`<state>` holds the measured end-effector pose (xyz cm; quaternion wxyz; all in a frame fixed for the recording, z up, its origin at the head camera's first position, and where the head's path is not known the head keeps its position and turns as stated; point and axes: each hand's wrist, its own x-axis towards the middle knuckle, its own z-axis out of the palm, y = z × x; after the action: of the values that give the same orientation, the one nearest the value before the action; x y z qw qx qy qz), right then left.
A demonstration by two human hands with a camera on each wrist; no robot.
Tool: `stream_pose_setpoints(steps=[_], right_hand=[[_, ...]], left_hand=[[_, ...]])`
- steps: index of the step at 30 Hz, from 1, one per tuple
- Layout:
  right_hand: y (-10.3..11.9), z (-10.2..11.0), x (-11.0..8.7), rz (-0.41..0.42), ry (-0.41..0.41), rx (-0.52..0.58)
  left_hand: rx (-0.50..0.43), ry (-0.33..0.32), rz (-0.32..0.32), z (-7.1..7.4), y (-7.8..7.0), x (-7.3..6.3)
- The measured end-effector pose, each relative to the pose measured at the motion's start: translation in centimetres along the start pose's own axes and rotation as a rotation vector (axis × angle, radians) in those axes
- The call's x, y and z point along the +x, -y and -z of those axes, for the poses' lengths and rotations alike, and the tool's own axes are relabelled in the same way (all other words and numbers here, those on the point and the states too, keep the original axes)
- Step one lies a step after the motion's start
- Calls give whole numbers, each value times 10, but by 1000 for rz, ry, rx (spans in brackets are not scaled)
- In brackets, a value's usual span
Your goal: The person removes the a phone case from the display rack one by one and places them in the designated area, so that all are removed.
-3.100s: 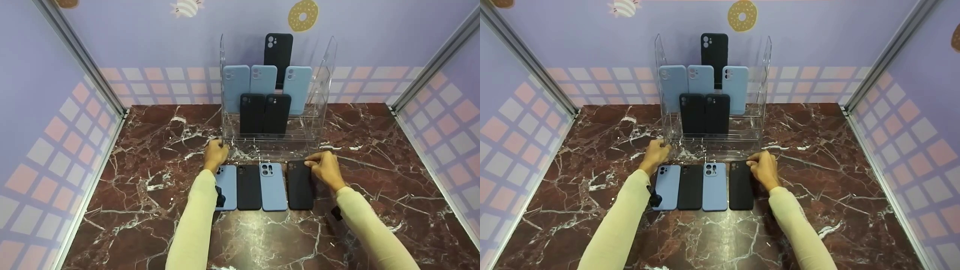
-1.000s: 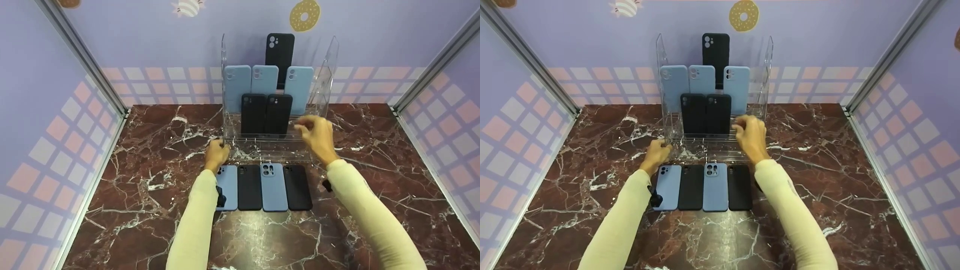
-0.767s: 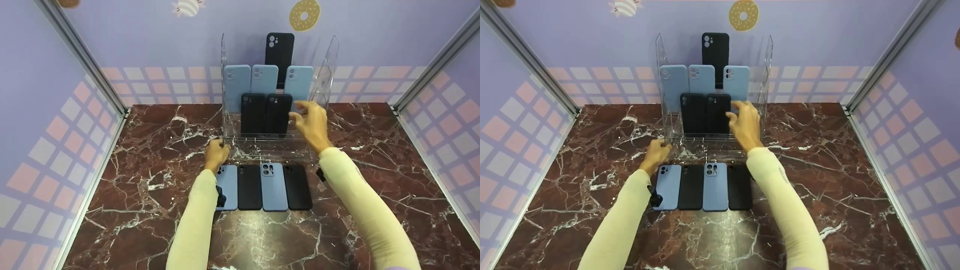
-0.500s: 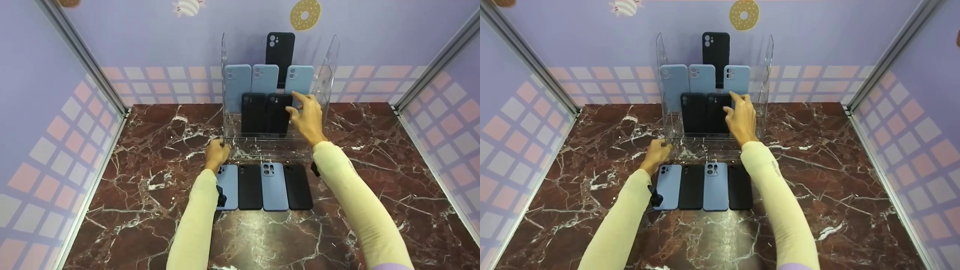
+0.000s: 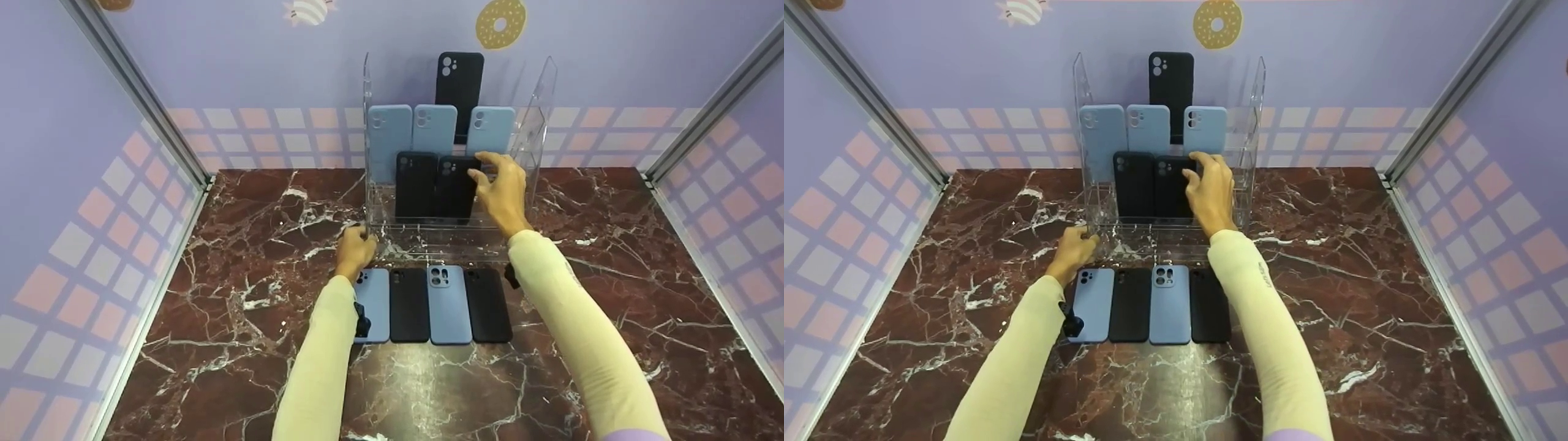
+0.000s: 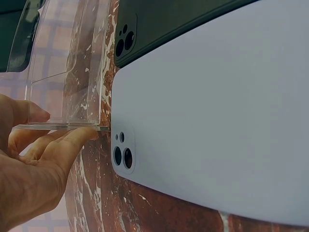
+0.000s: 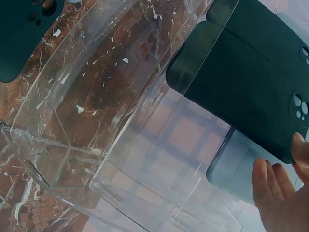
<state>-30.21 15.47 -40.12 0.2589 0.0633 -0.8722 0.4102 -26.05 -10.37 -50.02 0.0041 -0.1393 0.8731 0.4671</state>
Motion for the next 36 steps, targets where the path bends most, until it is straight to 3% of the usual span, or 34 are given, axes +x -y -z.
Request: stream_pose_setpoints(steps=[6, 16, 36], right_hand=[[-1, -2, -1, 17, -49, 88], [-6, 3, 0, 62, -146, 128], [-1, 49, 2, 82, -276, 271]], left_hand=[[14, -2, 5, 0, 1, 0], [-10, 10, 3, 1, 0, 0], [9, 10, -1, 0, 1, 1]])
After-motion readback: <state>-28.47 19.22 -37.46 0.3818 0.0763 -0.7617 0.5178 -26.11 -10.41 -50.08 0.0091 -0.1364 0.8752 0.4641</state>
